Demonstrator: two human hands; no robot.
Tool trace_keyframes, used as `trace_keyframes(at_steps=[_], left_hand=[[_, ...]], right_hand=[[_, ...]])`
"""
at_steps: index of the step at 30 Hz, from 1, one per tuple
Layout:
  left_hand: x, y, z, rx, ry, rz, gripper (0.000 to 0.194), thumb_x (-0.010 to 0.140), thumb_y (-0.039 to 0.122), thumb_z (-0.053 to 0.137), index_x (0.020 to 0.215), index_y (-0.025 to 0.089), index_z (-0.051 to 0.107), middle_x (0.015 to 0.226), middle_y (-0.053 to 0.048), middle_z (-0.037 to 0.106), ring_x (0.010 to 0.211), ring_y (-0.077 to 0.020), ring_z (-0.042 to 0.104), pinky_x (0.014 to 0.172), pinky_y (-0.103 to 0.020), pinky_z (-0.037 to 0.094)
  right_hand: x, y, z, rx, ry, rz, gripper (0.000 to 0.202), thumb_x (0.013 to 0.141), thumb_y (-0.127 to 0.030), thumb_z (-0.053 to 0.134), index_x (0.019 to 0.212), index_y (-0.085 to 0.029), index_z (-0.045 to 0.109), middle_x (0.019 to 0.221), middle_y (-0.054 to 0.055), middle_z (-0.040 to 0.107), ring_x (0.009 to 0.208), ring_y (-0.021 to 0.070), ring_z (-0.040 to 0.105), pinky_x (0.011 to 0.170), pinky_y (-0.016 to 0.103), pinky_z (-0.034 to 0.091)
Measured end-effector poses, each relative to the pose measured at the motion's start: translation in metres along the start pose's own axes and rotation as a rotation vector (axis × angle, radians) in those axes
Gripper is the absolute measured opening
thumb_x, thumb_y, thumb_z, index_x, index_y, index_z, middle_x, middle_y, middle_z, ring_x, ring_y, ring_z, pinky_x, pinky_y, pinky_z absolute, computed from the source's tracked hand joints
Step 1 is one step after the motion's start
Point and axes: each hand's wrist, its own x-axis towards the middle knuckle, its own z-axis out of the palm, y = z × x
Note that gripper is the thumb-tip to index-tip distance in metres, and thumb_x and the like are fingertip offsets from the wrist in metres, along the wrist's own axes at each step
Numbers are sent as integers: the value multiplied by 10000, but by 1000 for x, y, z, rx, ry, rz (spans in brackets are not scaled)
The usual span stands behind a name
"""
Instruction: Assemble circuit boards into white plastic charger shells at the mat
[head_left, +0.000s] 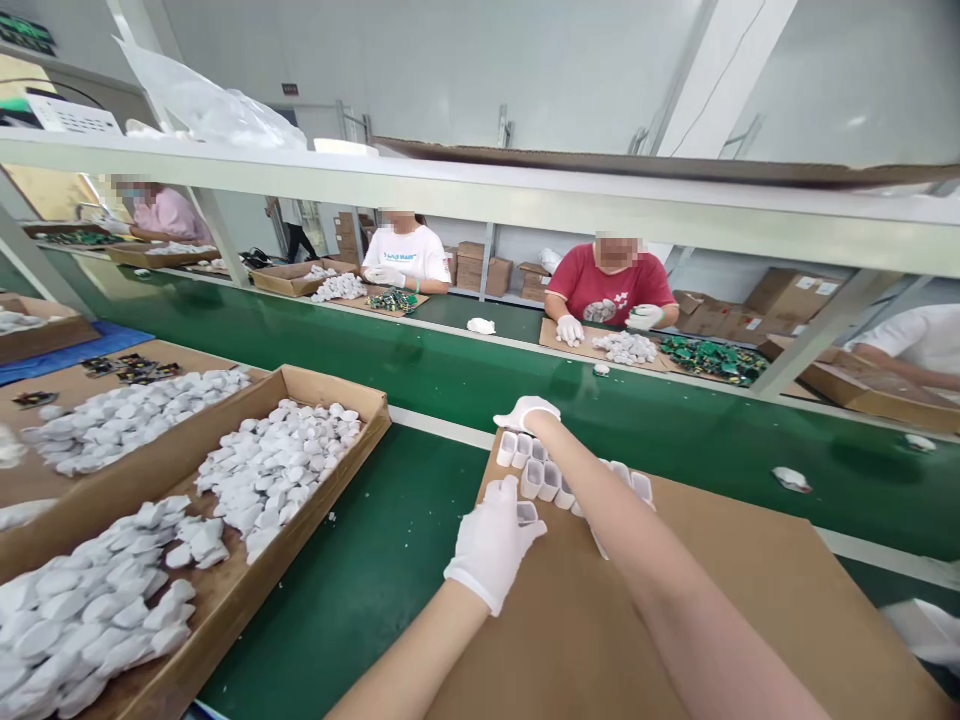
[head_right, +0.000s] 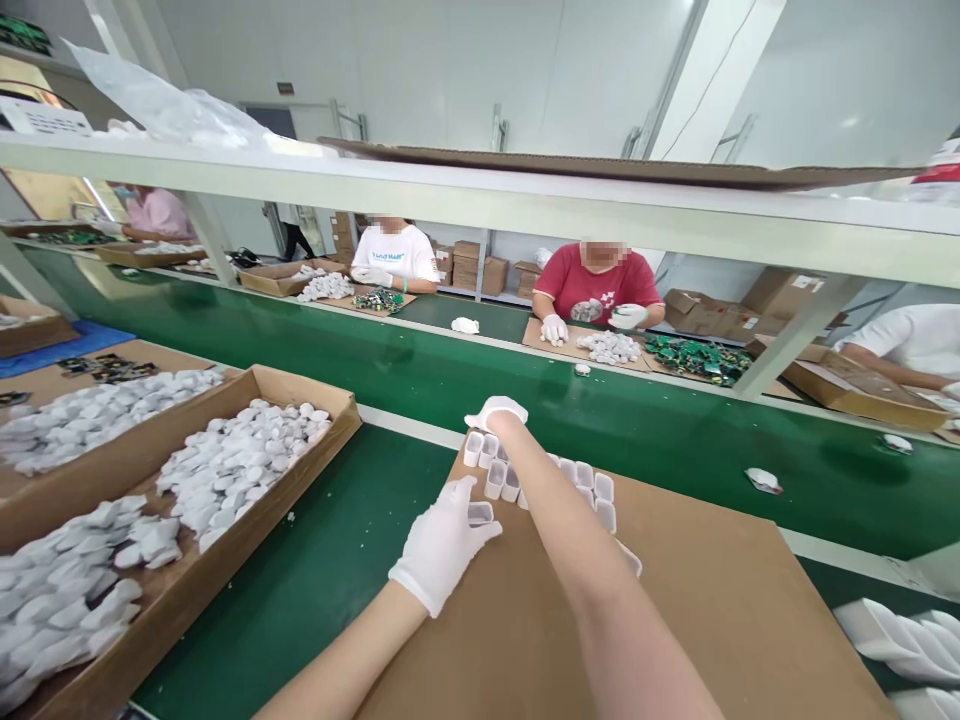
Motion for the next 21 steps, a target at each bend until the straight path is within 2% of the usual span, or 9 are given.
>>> trace_keyframes(at_steps=[3,6,9,13,18,21], left_hand=[[-5,1,4,5,20,-65,424,825,408,630,1178,215,496,1136,-95,620,947,-279,669,794,-374,498],[-5,2,12,19,0,-86,398,781,407,676,1109,209,567,1080,-105,639,946,-312,670,817,-400,507],[-2,2,17,28,-18,-82,362,815,425,625,1095,196,608,1083,-143,636,970,-342,658,834,-443,509],[-4,2,15,30,-40,-61,392,759,457,669,1044,188,655,1054,-164,646,923,-376,662,779,-476,526],[-6,-3,6,8,-57,83,258,726,273,679,973,199,668,1015,-124,668,879,-298,668,755,-387,536],[-5,-2,3,-57,-14,201,132,814,244,591,925,217,657,1023,-81,666,978,-249,634,875,-341,498]], right_hand=[[6,-7,7,-41,-65,46,278,956,-361,605,1117,-135,616,1098,77,639,958,209,644,840,409,555],[10,-2,9,-63,-96,66,267,949,-345,618,1119,-139,617,1119,78,632,978,214,638,849,410,552],[13,8,12,-58,-95,84,266,949,-357,615,1119,-152,619,1137,83,626,986,213,635,850,400,551],[5,17,14,-8,-56,89,273,957,-378,599,1103,-149,622,1120,84,631,970,209,639,838,395,554],[-21,17,-8,143,19,39,234,948,-326,620,1105,-153,624,1124,86,628,975,207,636,841,383,553],[-43,29,-26,302,100,-52,265,937,-330,639,1110,-131,626,1130,96,626,993,223,637,840,367,552]])
